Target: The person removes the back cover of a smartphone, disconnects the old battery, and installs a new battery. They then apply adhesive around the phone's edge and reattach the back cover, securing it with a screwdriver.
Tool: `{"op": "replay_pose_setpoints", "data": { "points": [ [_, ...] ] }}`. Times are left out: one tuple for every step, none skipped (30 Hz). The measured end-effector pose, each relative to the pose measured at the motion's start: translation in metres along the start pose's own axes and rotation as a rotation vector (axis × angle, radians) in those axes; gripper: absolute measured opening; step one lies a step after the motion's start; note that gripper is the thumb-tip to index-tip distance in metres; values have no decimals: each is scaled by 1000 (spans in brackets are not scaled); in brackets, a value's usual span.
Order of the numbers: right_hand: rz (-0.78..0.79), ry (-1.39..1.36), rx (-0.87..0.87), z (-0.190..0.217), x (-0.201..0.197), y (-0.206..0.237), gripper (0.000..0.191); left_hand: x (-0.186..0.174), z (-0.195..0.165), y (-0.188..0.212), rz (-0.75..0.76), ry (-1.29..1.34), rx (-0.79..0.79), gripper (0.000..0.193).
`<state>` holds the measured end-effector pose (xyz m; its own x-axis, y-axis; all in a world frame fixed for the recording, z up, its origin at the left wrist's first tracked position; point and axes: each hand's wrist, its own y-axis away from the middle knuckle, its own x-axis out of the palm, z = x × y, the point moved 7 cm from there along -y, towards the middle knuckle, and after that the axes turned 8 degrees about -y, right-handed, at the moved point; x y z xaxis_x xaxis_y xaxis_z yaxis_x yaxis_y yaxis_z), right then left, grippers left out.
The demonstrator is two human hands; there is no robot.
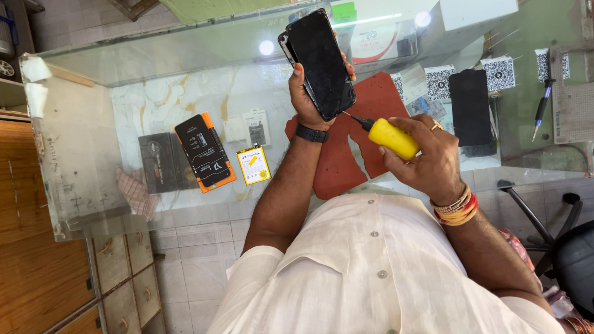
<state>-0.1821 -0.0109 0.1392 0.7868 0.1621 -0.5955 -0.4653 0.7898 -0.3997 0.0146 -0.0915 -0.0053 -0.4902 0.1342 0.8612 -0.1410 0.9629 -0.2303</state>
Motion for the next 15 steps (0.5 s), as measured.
{"op": "replay_pose_setpoints", "data": {
  "points": [
    [-2, 2, 2, -1, -1, 1, 42, 0, 0, 0, -9, 2, -3, 75],
    [-5, 5, 3, -3, -1, 1, 42, 0, 0, 1, -17, 5, -7, 76],
    [-4, 9, 10, -4, -2, 2, 42, 0, -1, 1, -25, 7, -10, 76],
    [-3, 12, 15, -5, -2, 3, 42, 0, -2, 1, -22, 10, -11, 77],
    [-2, 15, 22, -6, -2, 3, 42, 1, -2, 1, -20, 14, -12, 78],
    [-6, 16, 20, -6, -2, 3, 42, 2, -3, 0, -17, 18, -13, 79],
    [-10, 17, 17, -6, -3, 3, 42, 3, -4, 0, -21, 20, -16, 79],
    [-13, 18, 15, -6, -4, 3, 42, 3, -4, 0, -26, 22, -18, 80],
    [-16, 23, 11, -6, -4, 3, 42, 4, -4, 1, -31, 24, -21, 81],
    [-19, 27, 7, -6, -5, 3, 41, 4, -5, 1, -34, 27, -24, 81],
    [-22, 32, 3, -6, -5, 2, 41, 4, -5, 1, -37, 29, -27, 81],
    [-24, 32, 1, -6, -6, 3, 41, 4, -5, 1, -40, 31, -30, 81],
    [-26, 32, -2, -6, -6, 3, 42, 5, -5, 2, -37, 34, -27, 81],
    [-29, 31, -5, -6, -7, 2, 42, 5, -5, 2, -33, 36, -22, 81],
    [-31, 23, 1, -6, -7, 2, 42, 6, -6, 2, -29, 38, -19, 81]
  ]
}}
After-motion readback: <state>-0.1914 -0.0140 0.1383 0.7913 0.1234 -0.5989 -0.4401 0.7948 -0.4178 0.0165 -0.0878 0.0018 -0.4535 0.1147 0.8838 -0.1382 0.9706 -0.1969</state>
